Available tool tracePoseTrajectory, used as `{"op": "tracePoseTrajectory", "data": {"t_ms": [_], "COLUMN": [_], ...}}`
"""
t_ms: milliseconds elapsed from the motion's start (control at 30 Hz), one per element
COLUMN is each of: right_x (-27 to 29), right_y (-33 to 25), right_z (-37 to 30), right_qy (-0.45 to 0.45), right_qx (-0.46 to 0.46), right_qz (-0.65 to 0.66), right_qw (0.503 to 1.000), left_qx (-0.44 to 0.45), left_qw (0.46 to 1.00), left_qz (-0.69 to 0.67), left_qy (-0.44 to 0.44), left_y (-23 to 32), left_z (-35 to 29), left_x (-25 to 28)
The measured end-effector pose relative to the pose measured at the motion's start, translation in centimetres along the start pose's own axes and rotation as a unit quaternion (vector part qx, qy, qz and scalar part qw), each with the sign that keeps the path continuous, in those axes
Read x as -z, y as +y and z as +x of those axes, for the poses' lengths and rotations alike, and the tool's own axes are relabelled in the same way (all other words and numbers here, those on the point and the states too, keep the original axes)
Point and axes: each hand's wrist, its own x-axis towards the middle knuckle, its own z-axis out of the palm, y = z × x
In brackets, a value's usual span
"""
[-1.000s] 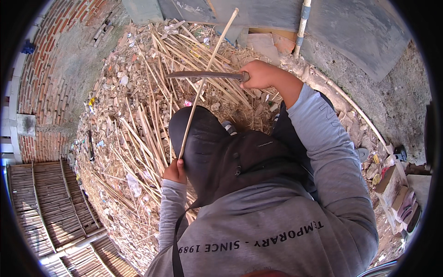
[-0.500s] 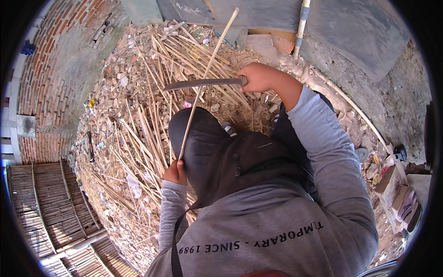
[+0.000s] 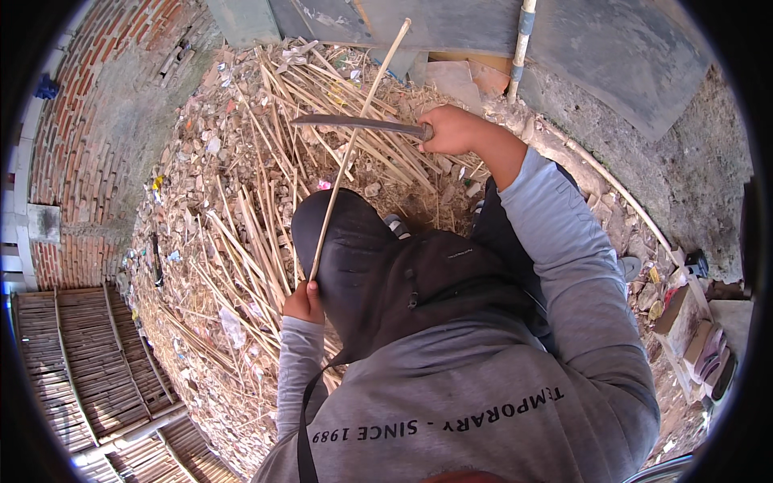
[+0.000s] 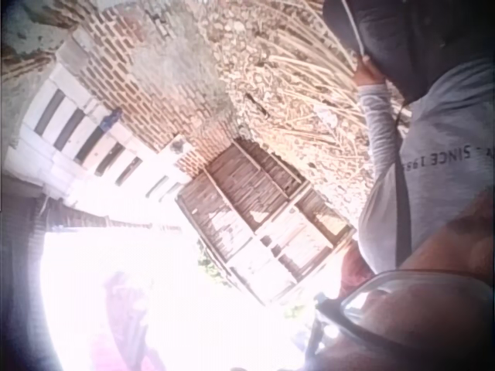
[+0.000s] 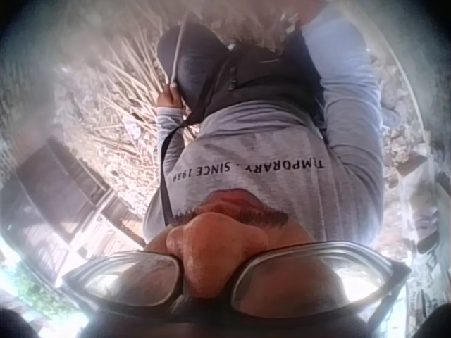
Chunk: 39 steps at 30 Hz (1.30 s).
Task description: The person shaves a thin strip of bamboo using a cleaver while sitting on the ground, holding the strip with one hand and drawing the blade along its length.
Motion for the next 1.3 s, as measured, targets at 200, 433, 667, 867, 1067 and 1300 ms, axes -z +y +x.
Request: {"op": "tracePoseTrajectory", "data": {"t_ms": [200,433,667,867,1067,1300], "right_x": [1.5,1.3,0.1,0.4,0.7,0.3], "right_y": [-1.8,1.1,-1.1,-2.2,-0.2,-0.6], "right_z": [-0.5,-0.1,-0.4,-0.5,-0.4,-0.1], "right_qy": [-0.056,0.063,-0.007,-0.049,0.004,-0.012], "right_qx": [0.007,-0.037,0.021,0.023,-0.022,0.003], "right_qz": [-0.022,-0.010,-0.026,-0.015,-0.001,0.005], "right_qw": [0.998,0.997,0.999,0.998,1.000,1.000], "left_qx": [-0.007,-0.003,-0.001,0.002,-0.009,-0.014], "left_qw": [1.000,1.000,1.000,1.000,1.000,1.000], "left_qz": [-0.009,-0.008,-0.010,-0.020,-0.021,-0.013], "left_qy": [0.009,-0.002,0.000,-0.003,0.004,0.012], "left_y": [-0.4,0.0,0.4,-0.1,0.1,-0.2], "left_z": [-0.1,0.0,0.0,-0.1,0.1,0.0], "left_x": [-0.2,0.1,0.2,0.0,0.1,-0.3]}}
